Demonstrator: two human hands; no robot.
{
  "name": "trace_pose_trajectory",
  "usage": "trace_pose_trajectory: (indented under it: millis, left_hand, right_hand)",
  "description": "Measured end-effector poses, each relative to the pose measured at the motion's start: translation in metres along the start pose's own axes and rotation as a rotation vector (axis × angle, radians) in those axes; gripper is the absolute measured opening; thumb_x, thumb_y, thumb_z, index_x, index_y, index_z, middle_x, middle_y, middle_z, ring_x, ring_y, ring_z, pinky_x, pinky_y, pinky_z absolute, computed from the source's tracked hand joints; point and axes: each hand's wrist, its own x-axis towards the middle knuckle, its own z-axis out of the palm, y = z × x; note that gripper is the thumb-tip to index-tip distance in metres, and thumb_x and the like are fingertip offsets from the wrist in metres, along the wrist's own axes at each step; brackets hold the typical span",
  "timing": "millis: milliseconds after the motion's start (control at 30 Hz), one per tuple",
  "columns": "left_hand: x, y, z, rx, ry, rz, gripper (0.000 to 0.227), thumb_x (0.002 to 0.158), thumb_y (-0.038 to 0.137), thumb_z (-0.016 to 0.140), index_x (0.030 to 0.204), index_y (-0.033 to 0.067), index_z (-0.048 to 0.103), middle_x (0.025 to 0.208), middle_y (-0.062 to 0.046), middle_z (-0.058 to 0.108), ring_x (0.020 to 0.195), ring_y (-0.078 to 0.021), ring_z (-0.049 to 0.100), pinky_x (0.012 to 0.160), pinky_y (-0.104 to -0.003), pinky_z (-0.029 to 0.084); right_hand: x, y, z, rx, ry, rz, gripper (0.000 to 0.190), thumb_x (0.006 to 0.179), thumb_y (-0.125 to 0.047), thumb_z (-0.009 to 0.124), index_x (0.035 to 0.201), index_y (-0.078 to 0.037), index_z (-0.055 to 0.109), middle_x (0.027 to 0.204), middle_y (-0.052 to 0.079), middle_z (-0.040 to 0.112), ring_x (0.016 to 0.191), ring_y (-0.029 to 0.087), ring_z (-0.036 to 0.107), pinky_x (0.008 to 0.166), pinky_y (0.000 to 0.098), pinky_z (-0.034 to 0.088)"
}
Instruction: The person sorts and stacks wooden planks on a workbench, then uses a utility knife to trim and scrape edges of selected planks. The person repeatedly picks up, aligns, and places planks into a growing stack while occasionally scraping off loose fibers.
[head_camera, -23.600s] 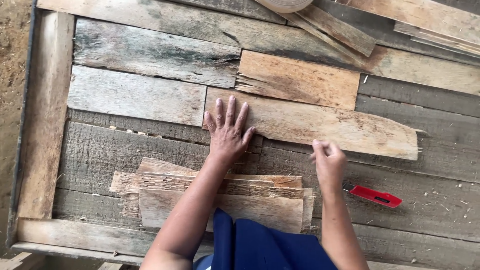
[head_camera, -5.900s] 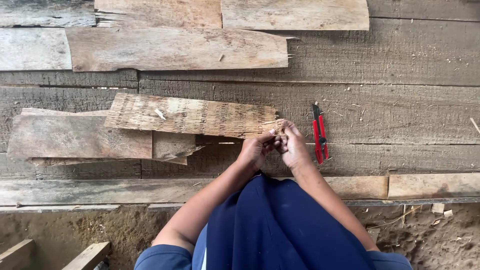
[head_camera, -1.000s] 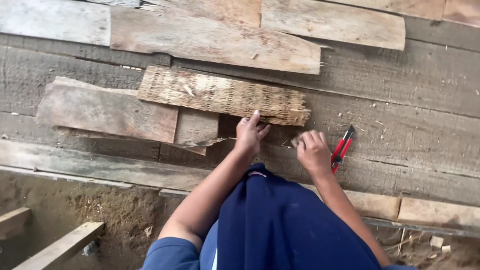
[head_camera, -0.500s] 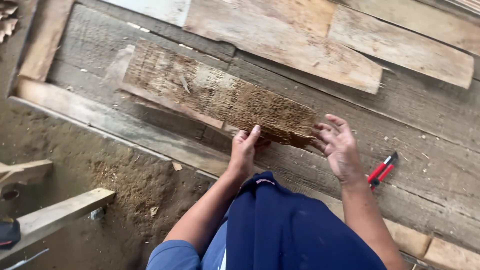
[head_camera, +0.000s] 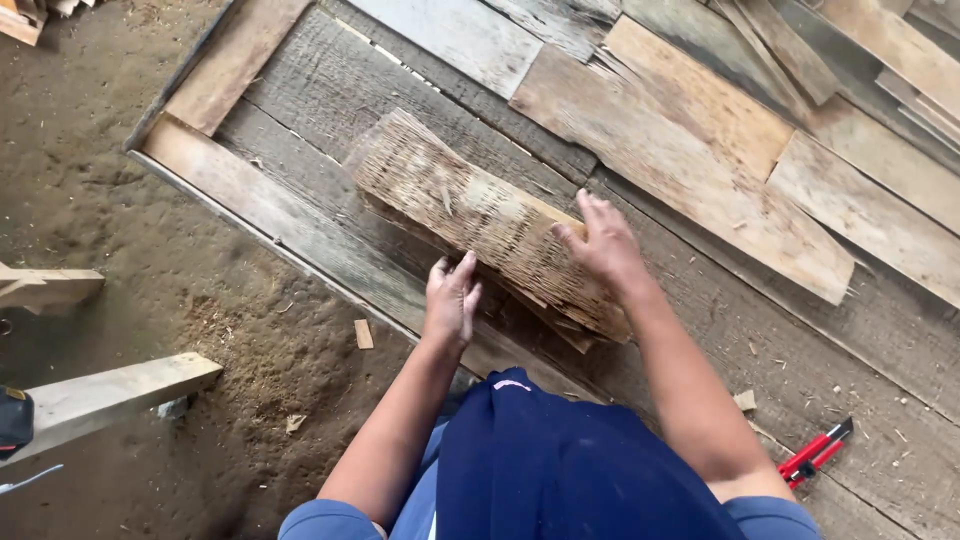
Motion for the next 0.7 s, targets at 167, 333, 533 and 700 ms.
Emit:
trace_pose_trajectory:
  millis: [167, 333, 533, 700]
  left_hand:
    - [0.013, 0.030, 0.017, -0.160, 0.090, -0.204, 0.107, 0.082, 0.016, 0.086, 0.157, -0.0062, 0.013, 0.157, -0.038, 0.020, 0.150, -0.0546, 0.016, 0.120, -0.064, 0.011]
    - [0.019, 0.037, 0.033, -0.064, 0.096, -0.238, 0.109, 0.074, 0.015, 0.092, 0.153, -0.0072, 0.021, 0.157, -0.035, 0.018, 0.150, -0.0527, 0.016, 0.117, -0.070, 0.011]
    - [0.013, 0.036, 0.045, 0.183, 0.055, -0.185, 0.105, 0.071, 0.022, 0.092, 0.152, -0.0050, 0.030, 0.151, -0.033, 0.033, 0.145, -0.0491, 0.028, 0.115, -0.068, 0.014]
    - [0.015, 0.023, 0.058, 0.168, 0.071, -0.116, 0.114, 0.071, 0.021, 0.095, 0.155, 0.0001, 0.022, 0.155, -0.033, 0.029, 0.148, -0.0509, 0.026, 0.116, -0.067, 0.013]
  right_hand:
    - [0.011, -0.011, 0.025, -0.249, -0.193, 0.136, 0.090, 0.091, -0.082, 0.045, 0.151, -0.015, 0.048, 0.129, 0.015, 0.057, 0.127, 0.036, 0.052, 0.106, 0.0534, 0.045]
    - [0.011, 0.007, 0.045, 0.056, -0.169, 0.220, 0.078, 0.082, -0.074, 0.068, 0.128, -0.012, 0.057, 0.120, 0.018, 0.060, 0.123, 0.040, 0.058, 0.104, 0.0551, 0.047]
    - [0.005, 0.003, 0.034, 0.336, -0.220, 0.415, 0.078, 0.070, -0.066, 0.081, 0.123, -0.017, 0.052, 0.120, 0.022, 0.068, 0.120, 0.042, 0.064, 0.099, 0.0530, 0.050]
    - [-0.009, 0.009, 0.043, 0.383, -0.142, 0.365, 0.075, 0.069, -0.061, 0.083, 0.120, -0.017, 0.050, 0.121, 0.019, 0.065, 0.119, 0.042, 0.064, 0.097, 0.0526, 0.052]
